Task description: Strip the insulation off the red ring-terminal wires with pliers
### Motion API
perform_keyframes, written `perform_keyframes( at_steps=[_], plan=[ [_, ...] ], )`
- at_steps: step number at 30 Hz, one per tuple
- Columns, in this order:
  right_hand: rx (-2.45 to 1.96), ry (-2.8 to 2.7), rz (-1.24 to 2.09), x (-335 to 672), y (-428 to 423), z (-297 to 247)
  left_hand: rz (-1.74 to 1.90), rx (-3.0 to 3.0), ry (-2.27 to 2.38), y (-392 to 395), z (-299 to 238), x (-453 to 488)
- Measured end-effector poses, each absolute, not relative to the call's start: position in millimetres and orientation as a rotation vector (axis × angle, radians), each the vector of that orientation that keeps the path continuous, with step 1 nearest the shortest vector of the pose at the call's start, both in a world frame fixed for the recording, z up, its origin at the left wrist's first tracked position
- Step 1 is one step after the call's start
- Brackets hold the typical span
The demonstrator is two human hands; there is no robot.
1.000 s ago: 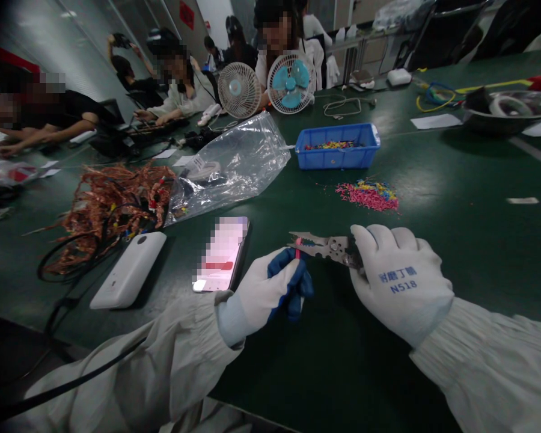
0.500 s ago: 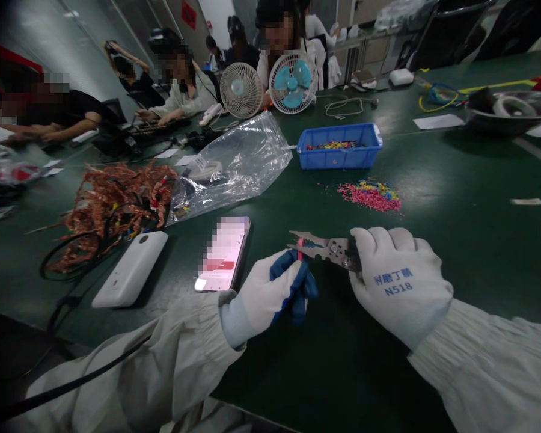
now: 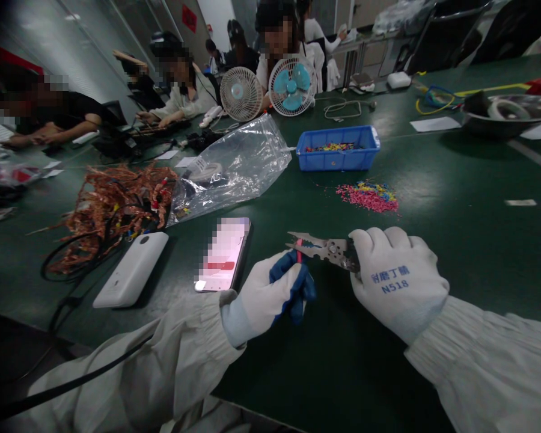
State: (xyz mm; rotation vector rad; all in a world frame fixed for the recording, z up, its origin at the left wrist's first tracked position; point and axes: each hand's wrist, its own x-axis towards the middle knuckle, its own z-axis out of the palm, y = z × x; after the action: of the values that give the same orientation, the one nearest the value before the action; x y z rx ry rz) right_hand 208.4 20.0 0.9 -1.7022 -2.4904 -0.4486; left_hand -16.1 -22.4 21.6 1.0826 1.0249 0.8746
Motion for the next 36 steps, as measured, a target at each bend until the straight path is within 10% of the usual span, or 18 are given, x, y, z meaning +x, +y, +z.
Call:
perform_keyframes(
  at_steps=[36],
  plan=[
    [-1.537,-2.388,-0.473,216.5,18.4,-11.2,0.901,0.994,0.972,-19.7,16.1,-13.2]
  ],
)
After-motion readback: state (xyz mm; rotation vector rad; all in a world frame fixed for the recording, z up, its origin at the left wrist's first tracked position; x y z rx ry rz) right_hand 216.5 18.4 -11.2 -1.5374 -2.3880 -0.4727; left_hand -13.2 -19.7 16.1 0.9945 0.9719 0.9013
